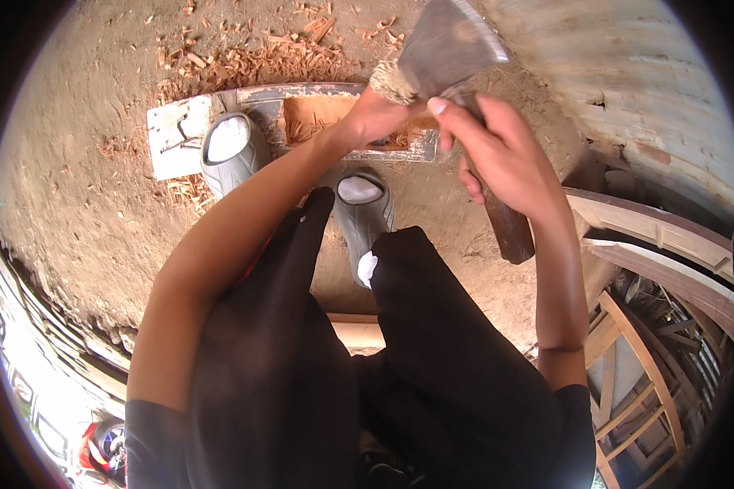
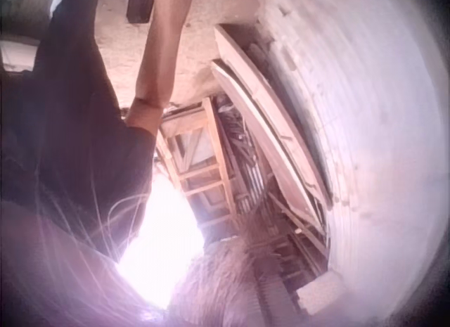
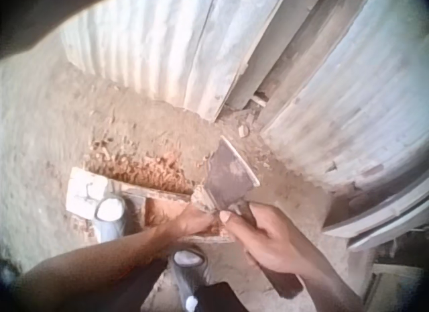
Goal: The person uses a small axe to carve a rectangular piece of wood placed on the ground. They repeatedly strike the wood to remove shavings and shape it.
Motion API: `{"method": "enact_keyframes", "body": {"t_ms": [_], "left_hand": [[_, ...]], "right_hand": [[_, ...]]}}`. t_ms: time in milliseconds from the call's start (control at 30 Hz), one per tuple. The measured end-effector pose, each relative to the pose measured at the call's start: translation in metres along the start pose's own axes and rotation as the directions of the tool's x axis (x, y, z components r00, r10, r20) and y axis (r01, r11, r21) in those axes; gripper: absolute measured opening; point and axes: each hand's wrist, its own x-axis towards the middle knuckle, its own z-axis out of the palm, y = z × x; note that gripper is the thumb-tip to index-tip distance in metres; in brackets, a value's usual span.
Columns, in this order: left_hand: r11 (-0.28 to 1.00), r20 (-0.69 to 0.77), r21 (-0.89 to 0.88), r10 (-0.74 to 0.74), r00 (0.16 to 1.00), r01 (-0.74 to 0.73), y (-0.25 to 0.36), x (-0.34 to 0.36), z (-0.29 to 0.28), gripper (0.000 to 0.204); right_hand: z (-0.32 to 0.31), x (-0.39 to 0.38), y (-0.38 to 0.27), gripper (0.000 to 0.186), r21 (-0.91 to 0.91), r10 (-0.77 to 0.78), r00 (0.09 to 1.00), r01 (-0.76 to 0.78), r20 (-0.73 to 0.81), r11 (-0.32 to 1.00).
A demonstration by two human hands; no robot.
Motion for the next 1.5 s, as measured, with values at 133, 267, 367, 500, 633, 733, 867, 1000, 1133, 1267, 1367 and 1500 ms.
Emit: {"method": "enact_keyframes", "body": {"t_ms": [133, 267, 367, 500, 633, 733, 867, 1000, 1133, 1267, 1367, 1500], "left_hand": [[0.98, -0.011, 0.072, 0.187, 0.982, -0.185, -0.01, 0.001, 0.001, 0.044], [0.99, -0.015, 0.016, 0.139, 0.99, -0.139, -0.017, 0.003, 0.0, 0.042], [0.975, 0.019, 0.148, 0.162, 0.987, -0.163, -0.026, -0.005, 0.001, 0.038], [0.964, 0.244, 0.122, 0.201, 0.949, -0.235, -0.051, -0.029, -0.001, 0.032], [0.81, 0.448, 0.151, 0.455, 0.77, -0.567, -0.061, -0.058, 0.005, 0.029], [0.871, 0.558, 0.166, 0.304, 0.772, -0.463, -0.049, -0.042, 0.002, 0.028], [0.952, 0.122, 0.265, 0.127, 0.984, -0.156, -0.016, -0.006, -0.004, 0.035], [0.987, -0.058, 0.108, -0.112, 0.992, 0.118, 0.021, 0.002, -0.01, 0.04], [0.968, -0.101, -0.016, -0.252, 0.962, 0.252, 0.02, 0.001, 0.0, 0.043], [0.935, -0.065, 0.12, -0.329, 0.942, 0.335, 0.009, 0.007, 0.001, 0.038], [0.959, -0.074, 0.072, -0.269, 0.96, 0.275, 0.01, 0.003, 0.006, 0.044], [0.97, -0.088, 0.041, -0.234, 0.968, 0.239, -0.003, 0.005, 0.007, 0.058]], "right_hand": [[0.013, -0.007, 0.004, 0.034, 0.065, -0.123, 0.99, 0.128, -0.072, 0.99], [0.008, 0.01, 0.021, 0.033, 0.048, 0.034, 0.999, -0.036, 0.026, 0.998], [0.0, 0.007, 0.013, 0.035, 0.194, 0.101, 0.993, -0.11, 0.058, 0.975], [0.001, -0.004, 0.018, 0.035, 0.255, 0.137, 0.989, -0.146, 0.055, 0.956], [0.002, -0.013, 0.034, 0.036, 0.223, 0.199, 0.977, -0.21, 0.069, 0.952], [-0.002, -0.021, 0.043, 0.037, 0.193, 0.201, 0.978, -0.207, 0.046, 0.959], [-0.007, -0.03, 0.038, 0.039, 0.197, 0.094, 0.994, -0.08, -0.063, 0.977], [-0.006, -0.035, 0.028, 0.039, 0.291, 0.082, 0.989, -0.043, -0.122, 0.956], [-0.005, -0.033, 0.025, 0.041, 0.271, 0.045, 0.995, -0.019, -0.09, 0.962], [-0.002, -0.034, 0.027, 0.04, 0.24, 0.046, 0.997, -0.032, -0.055, 0.97], [0.001, -0.032, 0.036, 0.039, 0.217, 0.064, 0.997, -0.053, -0.043, 0.975], [-0.001, -0.034, 0.037, 0.039, 0.188, 0.067, 0.998, -0.063, -0.017, 0.98]]}}
